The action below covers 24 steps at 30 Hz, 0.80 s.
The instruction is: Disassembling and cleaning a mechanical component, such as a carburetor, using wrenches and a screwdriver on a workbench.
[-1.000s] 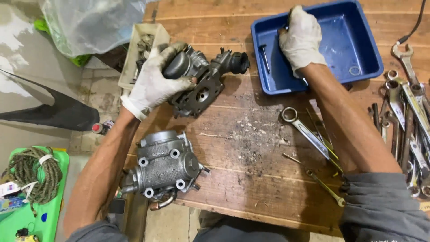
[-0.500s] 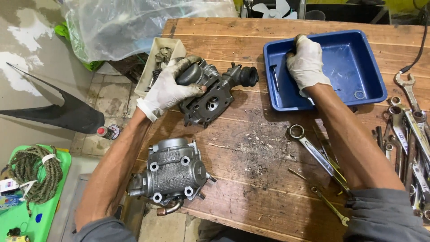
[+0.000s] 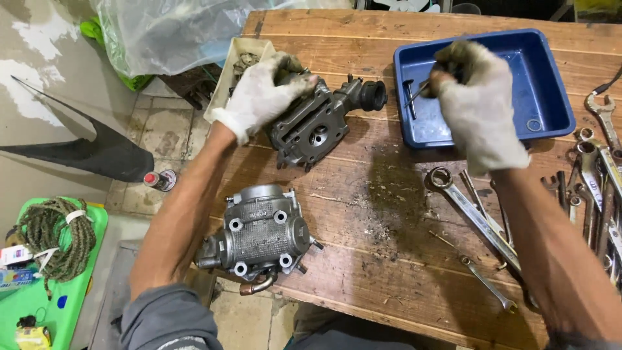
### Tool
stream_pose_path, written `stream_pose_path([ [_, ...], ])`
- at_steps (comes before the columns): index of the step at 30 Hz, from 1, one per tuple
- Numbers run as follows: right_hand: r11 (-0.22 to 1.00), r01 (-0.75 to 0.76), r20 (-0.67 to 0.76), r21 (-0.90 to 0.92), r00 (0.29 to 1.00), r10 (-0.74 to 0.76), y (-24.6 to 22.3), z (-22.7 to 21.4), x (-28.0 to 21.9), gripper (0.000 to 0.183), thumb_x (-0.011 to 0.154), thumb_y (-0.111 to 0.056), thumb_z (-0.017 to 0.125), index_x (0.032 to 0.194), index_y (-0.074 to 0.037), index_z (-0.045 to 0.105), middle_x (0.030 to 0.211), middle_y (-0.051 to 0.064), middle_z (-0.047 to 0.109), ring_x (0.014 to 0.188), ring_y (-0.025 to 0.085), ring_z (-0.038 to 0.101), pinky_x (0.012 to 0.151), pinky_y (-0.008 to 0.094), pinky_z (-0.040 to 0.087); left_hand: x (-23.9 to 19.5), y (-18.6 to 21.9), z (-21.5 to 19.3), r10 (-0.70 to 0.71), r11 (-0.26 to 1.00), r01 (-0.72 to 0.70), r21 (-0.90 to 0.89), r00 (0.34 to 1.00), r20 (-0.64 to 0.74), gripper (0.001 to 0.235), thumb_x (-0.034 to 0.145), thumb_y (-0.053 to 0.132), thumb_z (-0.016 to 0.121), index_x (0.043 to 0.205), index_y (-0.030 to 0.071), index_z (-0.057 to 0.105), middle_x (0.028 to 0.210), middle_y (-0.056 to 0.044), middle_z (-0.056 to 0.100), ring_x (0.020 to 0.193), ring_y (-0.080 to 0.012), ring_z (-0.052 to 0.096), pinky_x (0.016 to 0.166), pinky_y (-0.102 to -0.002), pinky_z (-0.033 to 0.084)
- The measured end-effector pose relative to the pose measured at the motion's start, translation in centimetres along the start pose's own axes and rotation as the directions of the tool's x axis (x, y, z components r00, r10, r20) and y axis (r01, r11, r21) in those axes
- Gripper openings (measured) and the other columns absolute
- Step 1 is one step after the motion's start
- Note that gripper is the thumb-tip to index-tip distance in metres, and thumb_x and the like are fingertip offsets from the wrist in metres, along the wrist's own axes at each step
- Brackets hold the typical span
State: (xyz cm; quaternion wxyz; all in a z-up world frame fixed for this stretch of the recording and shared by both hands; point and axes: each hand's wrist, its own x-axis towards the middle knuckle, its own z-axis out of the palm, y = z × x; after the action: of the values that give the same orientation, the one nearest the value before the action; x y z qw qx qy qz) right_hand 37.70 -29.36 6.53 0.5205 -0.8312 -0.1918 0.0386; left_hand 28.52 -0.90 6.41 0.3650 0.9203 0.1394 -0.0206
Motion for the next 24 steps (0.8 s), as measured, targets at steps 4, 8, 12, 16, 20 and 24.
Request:
stream_pose_path([
  [4, 0.975, -0.058, 0.067, 0.216, 0.997, 0.045, -1.8, 1.1, -4.6, 0.016, 0.096, 0.002, 0.06, 0.11, -0.006, 0.06, 0.105, 0.008, 0.066, 0.092, 0.018, 0.068, 0.084, 0.031, 0.067, 2.1, -1.2, 2.0, 0.001, 0.994, 0.015, 0.106, 0.989, -0.148, 0.064, 0.087, 0.072, 0.058, 0.108, 0.012, 0.056, 0.112, -0.011, 0.064, 0.083, -0.02, 0.066, 0.068, -0.039, 0.06],
  [8, 0.86, -0.092, 0.111, 0.503, 0.993, 0.041, -0.8, 3.5, -7.2, 0.029, 0.086, -0.002, 0.077, 0.109, -0.006, 0.061, 0.104, 0.008, 0.067, 0.093, 0.018, 0.066, 0.085, 0.028, 0.063, 3.6, -4.4, 3.1, 0.125, 0.97, -0.07, 0.232, 0.965, -0.231, 0.1, 0.088, 0.078, 0.055, 0.144, -0.004, 0.046, 0.118, -0.025, 0.07, 0.096, -0.0361, 0.072, 0.073, -0.053, 0.06],
  [12, 0.685, -0.064, 0.069, 0.726, 0.997, 0.02, 1.1, 7.0, -7.8, 0.032, 0.083, 0.006, 0.078, 0.105, -0.007, 0.06, 0.107, 0.008, 0.063, 0.098, 0.019, 0.064, 0.086, 0.03, 0.065, 3.3, -4.0, 3.2, 0.065, 0.972, -0.004, 0.234, 0.965, -0.254, 0.092, 0.086, 0.081, 0.053, 0.138, 0.004, 0.054, 0.16, -0.032, 0.029, 0.149, -0.0448, 0.034, 0.112, -0.058, 0.04],
  [16, 0.62, -0.002, -0.005, 0.784, 1.0, 0.01, 1.7, 9.5, -8.2, 0.034, 0.082, 0.008, 0.079, 0.108, -0.007, 0.063, 0.11, 0.007, 0.066, 0.1, 0.02, 0.068, 0.091, 0.032, 0.066, 3.1, -4.2, 3.3, 0.172, 0.971, -0.109, 0.215, 0.937, -0.304, 0.073, 0.088, 0.077, 0.056, 0.11, 0.008, 0.062, 0.123, -0.02, 0.066, 0.112, -0.0368, 0.064, 0.082, -0.055, 0.054],
  [20, 0.668, 0.059, -0.019, 0.742, 0.998, -0.067, 1.7, 10.5, -8.7, 0.028, 0.086, 0.003, 0.077, 0.106, -0.009, 0.061, 0.108, 0.006, 0.067, 0.099, 0.02, 0.07, 0.093, 0.035, 0.065, 4.0, -5.7, 3.7, 0.133, 0.957, -0.053, 0.284, 0.953, -0.272, 0.106, 0.09, 0.083, 0.045, 0.153, -0.003, 0.039, 0.156, -0.031, 0.04, 0.145, -0.0439, 0.042, 0.114, -0.056, 0.038],
  [24, 0.694, 0.023, -0.034, 0.72, 0.999, 0.002, 2.5, 12.3, -9.0, 0.033, 0.082, 0.006, 0.08, 0.106, -0.009, 0.063, 0.105, 0.007, 0.07, 0.098, 0.019, 0.072, 0.088, 0.032, 0.066, 3.8, -5.3, 3.7, 0.084, 0.962, -0.007, 0.273, 0.96, -0.268, 0.109, 0.087, 0.085, 0.043, 0.156, 0.0, 0.036, 0.162, -0.029, 0.027, 0.153, -0.0401, 0.026, 0.119, -0.055, 0.031],
])
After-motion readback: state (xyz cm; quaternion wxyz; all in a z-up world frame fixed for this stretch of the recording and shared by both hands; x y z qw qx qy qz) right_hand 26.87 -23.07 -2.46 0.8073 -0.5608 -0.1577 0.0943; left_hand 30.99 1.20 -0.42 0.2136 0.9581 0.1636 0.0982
